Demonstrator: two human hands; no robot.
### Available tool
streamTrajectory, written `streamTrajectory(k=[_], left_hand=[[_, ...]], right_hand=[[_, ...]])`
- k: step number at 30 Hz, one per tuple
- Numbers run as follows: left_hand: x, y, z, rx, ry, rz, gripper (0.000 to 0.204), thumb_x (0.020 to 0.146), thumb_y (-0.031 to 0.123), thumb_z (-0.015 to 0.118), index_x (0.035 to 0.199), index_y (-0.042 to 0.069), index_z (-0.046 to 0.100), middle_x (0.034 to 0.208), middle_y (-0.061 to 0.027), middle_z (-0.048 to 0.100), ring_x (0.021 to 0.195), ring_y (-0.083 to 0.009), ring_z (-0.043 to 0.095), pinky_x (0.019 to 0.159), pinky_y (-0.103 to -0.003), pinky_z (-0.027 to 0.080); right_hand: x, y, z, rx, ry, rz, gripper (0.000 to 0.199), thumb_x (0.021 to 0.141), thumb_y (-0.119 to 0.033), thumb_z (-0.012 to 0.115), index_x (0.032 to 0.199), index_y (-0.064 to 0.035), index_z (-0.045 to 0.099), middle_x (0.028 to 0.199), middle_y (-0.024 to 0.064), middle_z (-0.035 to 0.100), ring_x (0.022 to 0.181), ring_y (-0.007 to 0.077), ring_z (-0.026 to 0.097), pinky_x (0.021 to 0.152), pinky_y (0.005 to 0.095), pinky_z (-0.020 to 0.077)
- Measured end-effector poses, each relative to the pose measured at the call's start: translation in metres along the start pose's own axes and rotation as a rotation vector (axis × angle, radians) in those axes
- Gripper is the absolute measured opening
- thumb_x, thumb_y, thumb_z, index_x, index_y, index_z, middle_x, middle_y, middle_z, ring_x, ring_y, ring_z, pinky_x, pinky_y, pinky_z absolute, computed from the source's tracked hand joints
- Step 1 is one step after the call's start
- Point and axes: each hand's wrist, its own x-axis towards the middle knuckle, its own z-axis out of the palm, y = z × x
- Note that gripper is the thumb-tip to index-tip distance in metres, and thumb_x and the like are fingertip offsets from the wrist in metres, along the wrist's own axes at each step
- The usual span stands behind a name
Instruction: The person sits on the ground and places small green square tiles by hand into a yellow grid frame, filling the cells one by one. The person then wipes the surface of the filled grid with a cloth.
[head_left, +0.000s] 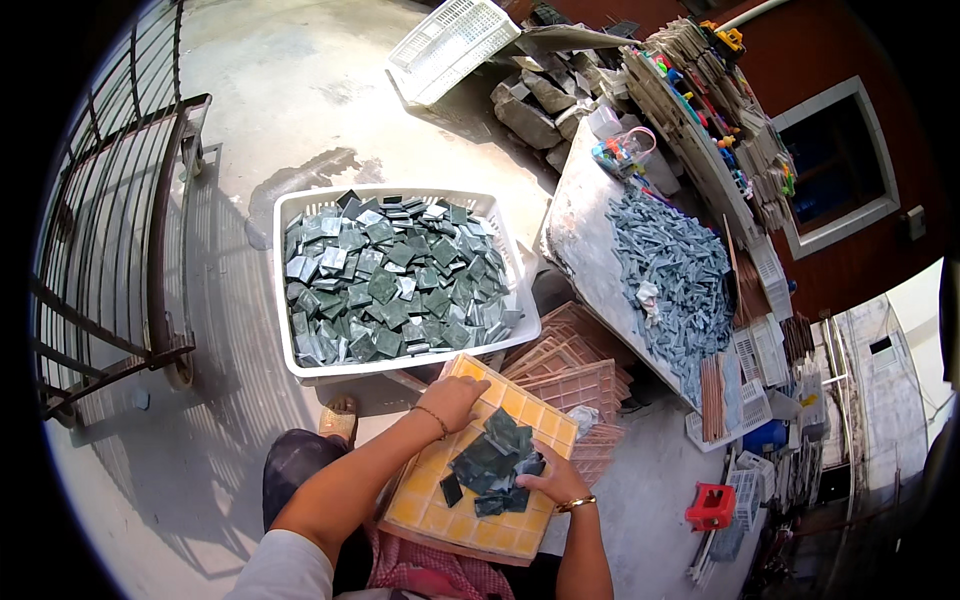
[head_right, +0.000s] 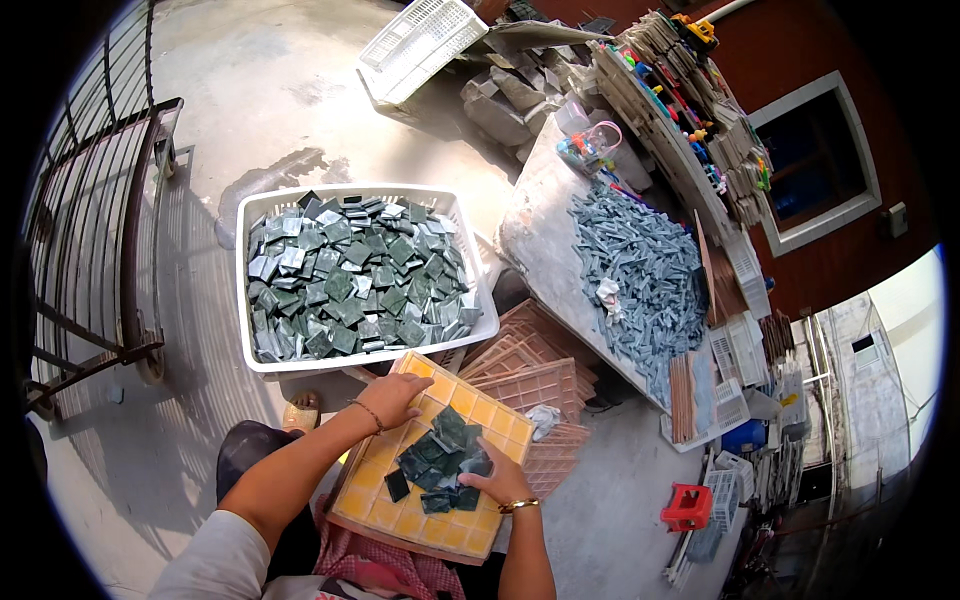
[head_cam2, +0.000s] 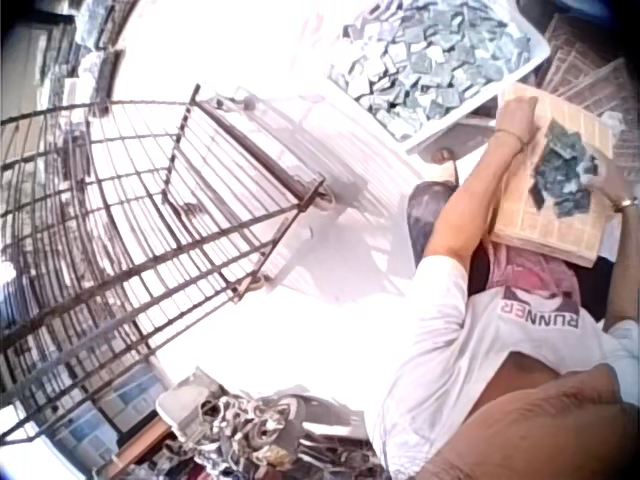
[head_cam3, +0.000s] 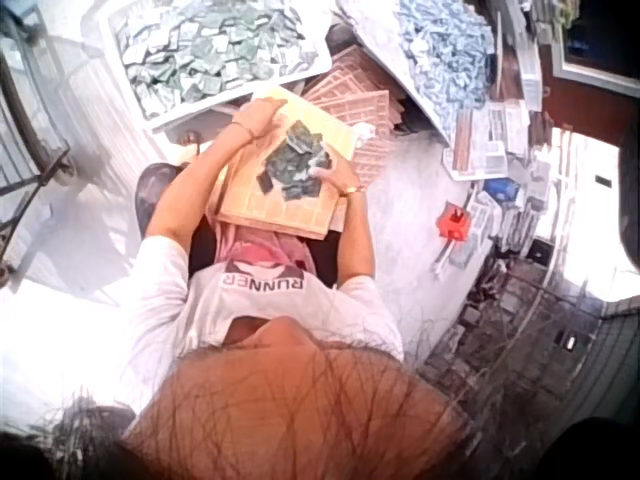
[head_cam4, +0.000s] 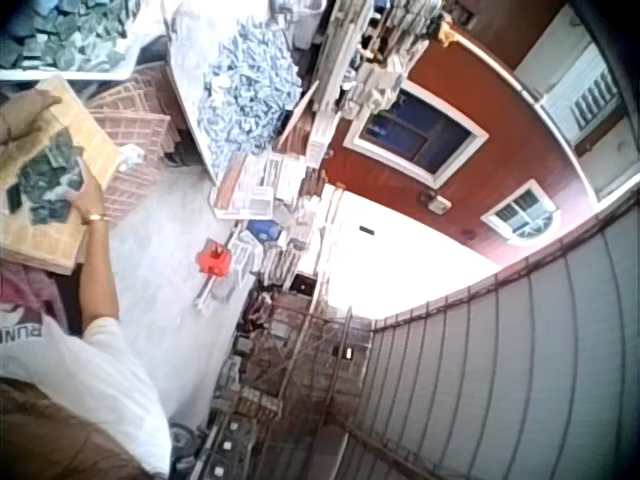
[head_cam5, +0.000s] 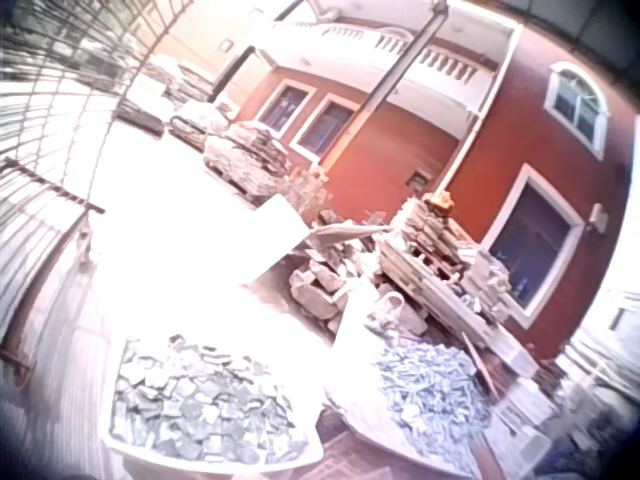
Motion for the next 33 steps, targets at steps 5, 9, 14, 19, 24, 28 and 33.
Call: streamTrajectory(k=[5,9,14,19,24,28,33], left_hand=[[-0.003,-0.076,-0.068,0.006,0.429,-0.386,0.034,0.074,0.018,0.063,0.104,0.006,0.054,0.094,-0.0173,0.059,0.088,-0.0335,0.057,0.076,-0.041,0.046],[-0.025,-0.155,-0.089,0.065,0.467,-0.785,0.03,0.074,0.014,0.061,0.102,0.003,0.055,0.097,-0.0188,0.059,0.091,-0.0339,0.056,0.078,-0.041,0.046],[-0.034,-0.207,-0.067,0.065,0.361,-0.991,0.033,0.07,0.009,0.06,0.102,0.004,0.054,0.108,-0.0185,0.05,0.099,-0.0359,0.052,0.081,-0.04,0.046],[-0.025,-0.206,-0.08,-0.04,0.521,-1.056,0.047,0.069,0.01,0.066,0.11,0.004,0.044,0.112,-0.0203,0.042,0.103,-0.0376,0.048,0.084,-0.041,0.044],[-0.026,-0.225,-0.063,-0.15,0.564,-1.105,0.082,0.068,0.02,0.071,0.134,0.007,0.023,0.13,-0.0255,0.029,0.119,-0.0391,0.035,0.096,-0.038,0.035],[-0.009,-0.214,-0.06,-0.184,0.447,-1.222,0.085,0.063,0.029,0.075,0.133,0.03,0.028,0.14,-0.0203,0.012,0.129,-0.0338,0.015,0.093,-0.056,0.029],[-0.01,-0.2,-0.063,0.028,0.414,-1.186,0.067,0.062,0.016,0.075,0.12,0.027,0.043,0.136,-0.0156,0.021,0.123,-0.0342,0.025,0.088,-0.053,0.039]], right_hand=[[0.063,-0.032,-0.006,-0.124,0.275,-0.249,0.055,0.067,-0.029,0.071,0.111,-0.0019,0.052,0.107,0.0186,0.056,0.099,0.0333,0.053,0.086,0.0371,0.0423],[0.161,-0.086,0.034,-0.077,0.153,-0.373,0.052,0.068,-0.028,0.07,0.111,-0.0027,0.053,0.106,0.0183,0.057,0.099,0.0335,0.053,0.085,0.0374,0.0423],[0.247,-0.154,0.089,-0.272,0.026,-0.336,0.063,0.068,-0.022,0.071,0.122,-0.007,0.042,0.117,0.0189,0.05,0.105,0.0332,0.05,0.088,0.038,0.0415],[0.315,-0.166,0.134,-0.475,0.208,-0.407,0.092,0.058,-0.026,0.079,0.133,-0.012,0.028,0.137,0.0155,0.028,0.127,0.0336,0.025,0.099,0.041,0.0303],[0.327,-0.184,0.147,-0.604,0.215,-0.452,0.107,0.046,-0.03,0.083,0.135,-0.015,0.024,0.133,0.0122,0.031,0.127,0.0339,0.023,0.095,0.0483,0.033],[0.319,-0.166,0.167,-0.509,0.354,-0.402,0.095,0.05,-0.031,0.081,0.129,-0.0131,0.032,0.113,0.0129,0.04,0.103,0.0312,0.043,0.077,0.042,0.0448],[0.308,-0.162,0.18,-0.44,0.439,-0.375,0.075,0.051,-0.021,0.08,0.115,-0.0156,0.042,0.102,0.0118,0.041,0.092,0.0332,0.046,0.073,0.0382,0.0469]])
